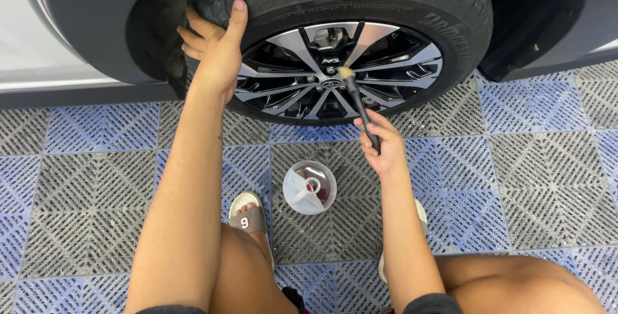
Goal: The person sits on the floor and uses a small brush to clean the spokes and center of a car wheel. They repeatedly dip the brush into a bucket of cleaning solution and scrub the wheel surface.
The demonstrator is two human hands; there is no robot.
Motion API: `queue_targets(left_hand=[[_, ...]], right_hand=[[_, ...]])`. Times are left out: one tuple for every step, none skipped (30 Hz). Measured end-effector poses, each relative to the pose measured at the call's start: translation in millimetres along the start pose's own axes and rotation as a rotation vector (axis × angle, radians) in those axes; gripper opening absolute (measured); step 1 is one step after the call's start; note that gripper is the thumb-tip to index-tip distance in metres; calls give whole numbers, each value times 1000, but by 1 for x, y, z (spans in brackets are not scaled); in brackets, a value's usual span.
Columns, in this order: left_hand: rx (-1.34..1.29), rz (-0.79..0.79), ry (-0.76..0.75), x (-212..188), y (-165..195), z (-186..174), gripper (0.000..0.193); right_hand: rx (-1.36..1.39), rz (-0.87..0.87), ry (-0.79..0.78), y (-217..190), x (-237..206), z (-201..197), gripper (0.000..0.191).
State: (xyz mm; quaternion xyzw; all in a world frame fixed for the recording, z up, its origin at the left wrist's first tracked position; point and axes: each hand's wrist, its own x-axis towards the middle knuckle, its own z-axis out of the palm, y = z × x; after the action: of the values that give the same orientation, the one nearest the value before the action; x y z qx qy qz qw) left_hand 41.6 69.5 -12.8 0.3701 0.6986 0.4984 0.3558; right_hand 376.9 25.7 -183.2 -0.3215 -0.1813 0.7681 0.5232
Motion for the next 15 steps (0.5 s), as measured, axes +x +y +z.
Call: queue_targets(left_hand=[[-5, -5, -6, -1, 1, -1, 128], [-8, -10, -14, -2, 1, -1, 128], [-12, -6, -15, -3, 2, -1, 128], [-17, -2, -16, -4, 2, -1, 128], [-24, 8, -16, -4, 3, 0, 128], [-24, 11, -13, -3, 3, 0, 127], [-22, 9, -9, -3, 2, 0, 127], [-17, 6, -7, -3, 2, 0, 127], [-15, 10, -7, -3, 1, 0, 127], [-13, 15, -6, -3, 0, 1, 127], [-9, 19, -7, -2, -1, 1, 127], [-6, 21, -5, -2, -2, 1, 126], [-4, 26, -1, -2, -2, 1, 126], [-3, 31, 0, -1, -3, 1, 126], [-1, 30, 3, -1, -3, 1, 126]], right_hand=[[-177, -20, 84, 1, 0, -7, 38], [-353, -38, 170, 5, 0, -14, 38], [-530, -54, 259, 10, -1, -20, 38], [-587, -61, 307, 15, -4, -27, 37], [-643, -73, 352, 21, -4, -32, 36], [-701, -84, 392, 27, -1, -35, 35], [-744, -178, 355, 32, 1, -37, 35], [-784, -270, 319, 38, 3, -39, 34], [-820, -362, 280, 43, 5, -39, 34], [-865, -456, 265, 47, 8, -37, 34], [-909, -549, 252, 51, 9, -33, 34], [-951, -643, 237, 55, 9, -28, 34], [-1052, -639, 297, 59, 9, -24, 35], [-1154, -634, 359, 63, 7, -20, 37], [-1254, -624, 424, 68, 5, -14, 38]])
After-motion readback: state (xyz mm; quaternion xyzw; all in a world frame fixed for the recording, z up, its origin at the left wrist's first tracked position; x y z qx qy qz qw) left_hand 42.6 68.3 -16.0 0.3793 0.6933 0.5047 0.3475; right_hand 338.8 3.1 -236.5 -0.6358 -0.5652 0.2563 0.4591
